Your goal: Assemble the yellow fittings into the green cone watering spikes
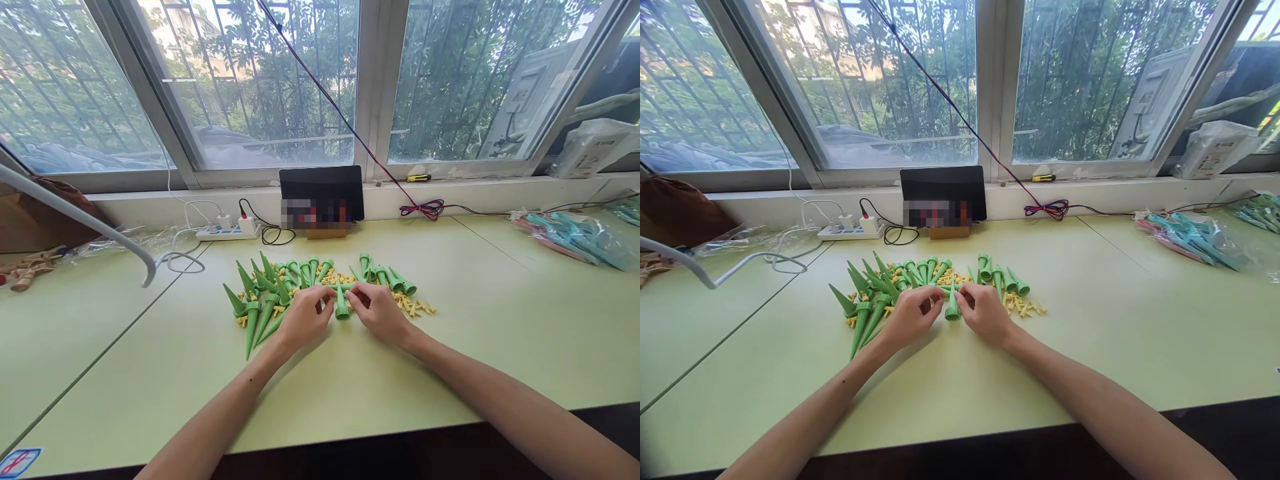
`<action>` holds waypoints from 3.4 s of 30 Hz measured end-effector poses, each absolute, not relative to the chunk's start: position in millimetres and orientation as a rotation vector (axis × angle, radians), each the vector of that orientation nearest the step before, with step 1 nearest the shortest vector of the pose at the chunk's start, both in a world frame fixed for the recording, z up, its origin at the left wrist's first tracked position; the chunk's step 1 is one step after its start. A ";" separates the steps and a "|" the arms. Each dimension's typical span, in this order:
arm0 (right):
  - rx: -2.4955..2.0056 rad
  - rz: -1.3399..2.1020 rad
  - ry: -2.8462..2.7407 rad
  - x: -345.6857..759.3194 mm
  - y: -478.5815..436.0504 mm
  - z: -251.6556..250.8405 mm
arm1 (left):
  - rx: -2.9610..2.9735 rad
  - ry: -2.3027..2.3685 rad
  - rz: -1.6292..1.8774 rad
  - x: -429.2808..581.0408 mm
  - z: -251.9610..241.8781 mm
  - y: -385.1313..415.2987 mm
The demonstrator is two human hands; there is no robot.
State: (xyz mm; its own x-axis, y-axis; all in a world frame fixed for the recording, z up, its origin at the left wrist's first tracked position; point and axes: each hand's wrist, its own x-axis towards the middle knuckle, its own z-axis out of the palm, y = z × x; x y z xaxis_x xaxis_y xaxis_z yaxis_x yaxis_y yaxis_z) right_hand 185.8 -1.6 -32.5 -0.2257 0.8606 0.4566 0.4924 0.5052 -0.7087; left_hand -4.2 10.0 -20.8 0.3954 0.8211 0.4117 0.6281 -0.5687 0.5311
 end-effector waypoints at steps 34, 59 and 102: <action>-1.391 0.223 -2.314 188.5 6.9 -42.5 | 2.473 1.222 0.760 -2.2 -22.5 8.4; -1.367 0.414 -2.287 192.2 17.0 -46.8 | 2.494 1.221 0.723 -2.0 -22.5 8.9; -0.815 0.518 -2.050 182.2 -4.4 -28.4 | 2.312 1.253 1.175 -2.8 -18.8 7.8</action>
State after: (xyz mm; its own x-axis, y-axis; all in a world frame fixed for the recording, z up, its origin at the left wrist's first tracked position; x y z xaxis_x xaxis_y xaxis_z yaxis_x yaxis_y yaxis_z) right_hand 182.2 -4.4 -28.4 -0.4285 0.7092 0.5598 0.3578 0.7021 -0.6156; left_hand -2.8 7.8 -18.8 0.3008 0.7918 0.5315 0.5813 -0.5941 0.5560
